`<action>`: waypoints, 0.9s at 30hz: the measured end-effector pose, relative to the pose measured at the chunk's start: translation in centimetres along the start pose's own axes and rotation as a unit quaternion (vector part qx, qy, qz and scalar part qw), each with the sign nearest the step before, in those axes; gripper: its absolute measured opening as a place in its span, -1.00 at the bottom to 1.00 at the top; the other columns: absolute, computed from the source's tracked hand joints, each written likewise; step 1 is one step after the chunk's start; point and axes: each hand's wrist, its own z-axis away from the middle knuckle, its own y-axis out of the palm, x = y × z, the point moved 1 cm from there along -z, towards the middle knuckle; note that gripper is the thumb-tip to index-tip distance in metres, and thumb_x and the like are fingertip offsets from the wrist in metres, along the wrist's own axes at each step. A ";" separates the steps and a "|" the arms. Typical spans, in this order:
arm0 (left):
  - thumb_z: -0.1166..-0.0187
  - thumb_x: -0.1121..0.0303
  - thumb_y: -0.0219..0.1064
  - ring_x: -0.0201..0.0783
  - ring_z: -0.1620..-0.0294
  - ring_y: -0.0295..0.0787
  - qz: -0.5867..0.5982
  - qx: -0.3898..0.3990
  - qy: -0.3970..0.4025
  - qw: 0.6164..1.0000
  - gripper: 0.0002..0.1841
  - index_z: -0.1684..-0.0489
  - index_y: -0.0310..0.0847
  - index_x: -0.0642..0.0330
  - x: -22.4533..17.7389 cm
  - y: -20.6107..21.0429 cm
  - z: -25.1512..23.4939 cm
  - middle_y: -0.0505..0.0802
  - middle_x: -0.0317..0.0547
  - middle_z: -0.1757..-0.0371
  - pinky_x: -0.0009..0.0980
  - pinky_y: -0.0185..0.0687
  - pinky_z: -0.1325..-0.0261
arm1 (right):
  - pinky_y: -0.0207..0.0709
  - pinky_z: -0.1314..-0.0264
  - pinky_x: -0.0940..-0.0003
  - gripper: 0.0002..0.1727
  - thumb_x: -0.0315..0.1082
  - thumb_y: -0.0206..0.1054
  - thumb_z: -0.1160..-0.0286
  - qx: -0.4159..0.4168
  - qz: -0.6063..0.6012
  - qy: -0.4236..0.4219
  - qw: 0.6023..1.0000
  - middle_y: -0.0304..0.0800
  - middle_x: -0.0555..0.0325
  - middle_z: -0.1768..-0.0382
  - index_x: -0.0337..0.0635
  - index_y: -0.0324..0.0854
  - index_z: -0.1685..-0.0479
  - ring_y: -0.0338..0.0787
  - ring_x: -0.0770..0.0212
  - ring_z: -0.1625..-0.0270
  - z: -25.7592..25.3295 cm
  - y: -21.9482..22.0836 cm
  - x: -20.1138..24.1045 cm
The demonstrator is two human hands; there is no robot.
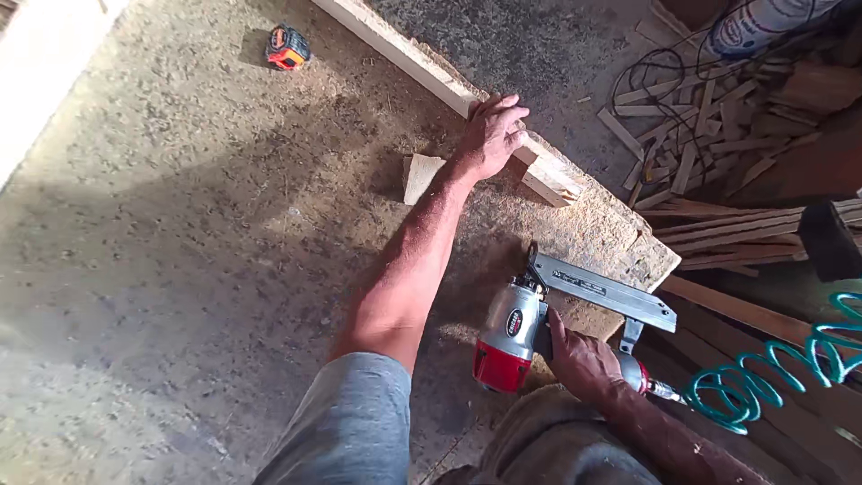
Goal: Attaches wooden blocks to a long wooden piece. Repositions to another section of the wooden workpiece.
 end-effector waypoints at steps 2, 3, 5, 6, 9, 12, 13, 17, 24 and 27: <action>-0.60 -0.16 0.28 -0.08 -0.90 0.07 -0.037 -0.105 -0.137 0.984 -0.34 -0.63 0.52 -0.02 1.2 -1.5 3.6 0.45 -0.15 -0.78 0.13 -0.19 -0.91 | 0.73 0.40 -0.04 -0.19 -0.06 0.45 -0.41 -0.043 0.016 -0.041 0.998 0.87 0.00 0.41 -0.18 0.35 -0.69 0.89 -0.07 0.41 0.2 1.9 -0.3; -0.47 -0.34 0.32 0.03 -0.92 -0.03 -0.071 -0.105 -0.227 0.966 -0.12 -0.74 0.36 0.02 1.9 -2.0 5.7 0.33 -0.04 -0.84 0.21 -0.21 -0.89 | 0.73 0.42 -0.01 -0.19 -0.05 0.47 -0.39 -0.058 0.023 -0.062 0.996 0.86 0.01 0.42 -0.20 0.37 -0.66 0.89 -0.05 0.43 0.2 2.7 -0.6; -0.12 -0.54 0.45 0.26 -0.88 -0.03 -0.110 -0.064 -0.361 0.924 0.27 -0.88 0.06 0.04 3.9 -1.3 9.4 0.19 0.22 -0.86 0.38 -0.07 -0.78 | 0.73 0.35 -0.06 -0.15 -0.07 0.44 -0.43 -0.031 0.019 -0.087 0.996 0.87 -0.06 0.35 -0.24 0.27 -0.72 0.89 -0.12 0.38 0.1 3.7 -0.9; -0.03 -0.51 0.54 0.32 -0.83 0.07 -0.117 -0.056 -0.388 0.912 0.35 -0.90 -0.03 0.03 5.0 -0.2 10.8 0.22 0.27 -0.83 0.43 0.11 -0.68 | 0.74 0.27 -0.11 -0.15 -0.09 0.38 -0.52 0.008 0.012 -0.094 0.995 0.87 -0.12 0.26 -0.25 0.16 -0.78 0.89 -0.17 0.31 -0.2 3.7 -1.2; -0.17 -0.35 0.55 0.28 -0.71 0.32 -0.151 -0.090 -0.405 0.897 0.27 -0.94 -0.11 0.01 6.0 1.8 13.0 0.41 0.25 -0.73 0.29 0.34 -0.59 | 0.74 0.18 -0.14 -0.18 -0.11 0.25 -0.63 0.064 0.007 -0.114 0.991 0.84 -0.19 0.14 -0.24 0.00 -0.82 0.90 -0.23 0.20 -0.9 3.5 -1.8; -0.21 -0.26 0.53 0.23 -0.66 0.41 -0.131 -0.102 -0.431 0.887 0.20 -0.89 -0.01 0.17 4.5 1.7 13.9 0.52 0.28 -0.64 0.17 0.34 -0.65 | 0.73 0.08 -0.19 -0.15 -0.14 0.19 -0.67 0.109 0.000 -0.101 0.989 0.82 -0.24 0.02 -0.21 -0.14 -0.87 0.89 -0.28 0.10 -1.0 2.8 -1.4; -0.19 -0.20 0.57 0.18 -0.67 0.43 -0.080 -0.108 -0.438 0.889 0.20 -0.87 0.01 0.22 3.8 1.4 14.7 0.53 0.27 -0.64 0.10 0.32 -0.69 | 0.72 0.06 -0.21 -0.16 -0.19 0.16 -0.67 0.121 0.002 -0.095 0.988 0.82 -0.26 0.02 -0.21 -0.18 -0.88 0.89 -0.29 0.08 -0.9 2.4 -1.3; -0.21 0.15 0.63 -0.13 -0.35 0.75 0.338 -0.220 -0.374 0.835 -0.02 -0.73 0.22 0.26 0.2 3.0 23.1 0.73 0.13 -0.39 -0.14 0.72 -0.40 | 0.68 -0.05 -0.31 -0.08 -0.22 0.17 -0.65 0.174 0.013 -0.078 0.982 0.80 -0.35 -0.05 -0.19 -0.33 -0.92 0.85 -0.38 -0.02 -0.7 1.1 -1.0; -0.29 0.26 0.59 -0.09 -0.24 0.81 0.514 -0.308 -0.420 0.682 -0.07 -0.77 0.19 0.22 -10.9 10.9 47.3 0.75 0.13 -0.38 -0.09 0.79 -0.28 | 0.73 -0.10 -0.25 0.22 0.23 0.41 -0.33 0.127 0.126 -0.056 0.982 0.84 -0.25 -0.07 -0.20 -0.24 -0.89 0.87 -0.25 -0.10 -0.5 2.4 -0.2; -0.27 0.17 0.64 -0.07 -0.19 0.83 0.504 -0.397 -0.485 0.595 -0.05 -0.77 0.23 0.13 -15.9 15.9 56.9 0.79 0.10 -0.32 -0.02 0.80 -0.26 | 0.70 -0.12 -0.34 0.12 0.08 0.48 -0.39 0.060 0.126 -0.097 0.985 0.78 -0.41 -0.10 -0.34 -0.09 -0.81 0.85 -0.36 -0.11 0.0 3.3 -0.5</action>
